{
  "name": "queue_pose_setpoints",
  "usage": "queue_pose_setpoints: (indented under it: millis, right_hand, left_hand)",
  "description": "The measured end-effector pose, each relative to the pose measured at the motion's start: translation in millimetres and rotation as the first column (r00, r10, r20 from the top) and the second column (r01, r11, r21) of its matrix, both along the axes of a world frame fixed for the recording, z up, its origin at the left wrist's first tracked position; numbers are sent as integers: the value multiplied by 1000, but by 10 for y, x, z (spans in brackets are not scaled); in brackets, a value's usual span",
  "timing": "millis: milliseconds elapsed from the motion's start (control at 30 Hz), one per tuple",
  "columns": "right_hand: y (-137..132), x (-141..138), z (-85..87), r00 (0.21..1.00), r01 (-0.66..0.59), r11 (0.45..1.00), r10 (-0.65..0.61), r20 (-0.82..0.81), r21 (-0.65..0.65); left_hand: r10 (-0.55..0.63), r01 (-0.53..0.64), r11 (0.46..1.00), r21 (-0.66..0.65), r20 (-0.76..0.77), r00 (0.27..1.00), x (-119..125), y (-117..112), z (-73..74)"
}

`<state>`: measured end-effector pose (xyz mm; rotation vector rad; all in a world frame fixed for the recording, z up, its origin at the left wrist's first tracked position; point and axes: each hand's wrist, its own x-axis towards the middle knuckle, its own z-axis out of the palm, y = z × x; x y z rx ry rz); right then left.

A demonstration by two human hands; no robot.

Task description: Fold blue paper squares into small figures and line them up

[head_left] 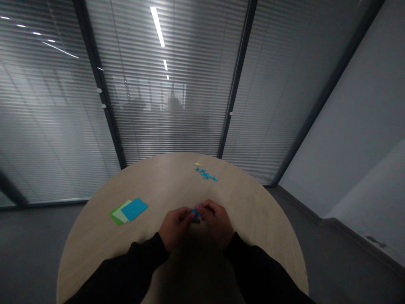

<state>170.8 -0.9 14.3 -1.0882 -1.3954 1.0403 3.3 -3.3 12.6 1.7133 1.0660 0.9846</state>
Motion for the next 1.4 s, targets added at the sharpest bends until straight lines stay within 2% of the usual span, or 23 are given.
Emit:
queue_pose_setpoints:
  millis: [133,333,433,533,667,800,933,1000,1067,1133,1233,1300,1400]
  right_hand:
    - [8,16,-20,994,-5,999,2,106,34]
    - [12,46,-11,971,15,995,-39,235,102]
    - [15,63,7,983,-3,996,-13,184,88]
    - [19,75,4,998,-38,999,39,50,-10]
    - [12,71,-18,995,-85,995,83,-47,-50]
    - [6,87,-30,986,-162,986,161,-51,-27]
    - [6,122,-22,986,-169,986,169,1,0]
    - [2,133,-10,988,-157,987,157,4,21]
    - [-7,140,5,990,-142,989,143,-10,44]
    - [-20,149,23,990,-132,989,135,-30,70]
    - [-38,166,46,991,-132,988,134,-14,78]
    - [-44,177,55,990,-144,987,143,15,74]
    - [-47,185,60,986,-166,984,165,23,70]
  left_hand:
    - [38,-39,999,-11,-82,996,-24,9,-6]
    - [72,-58,995,86,-166,984,-31,-4,17]
    - [57,-45,994,98,-124,991,-20,-8,-11]
    - [54,-45,995,92,-91,994,-16,-8,-27]
    - [130,-114,980,164,-92,987,-30,-9,0]
    - [184,-149,951,271,-108,977,-68,5,26]
    - [214,-159,929,335,-133,968,-85,32,0]
    - [231,-187,921,341,-92,969,-73,36,-20]
    - [267,-253,923,290,-7,964,-54,28,-28]
    - [238,-248,955,164,74,968,-39,11,-19]
    - [61,-62,998,2,193,979,-37,-19,7]
    - [-4,0,1000,18,216,976,-48,-31,16]
    - [10,-27,993,118,143,990,-69,-33,12]
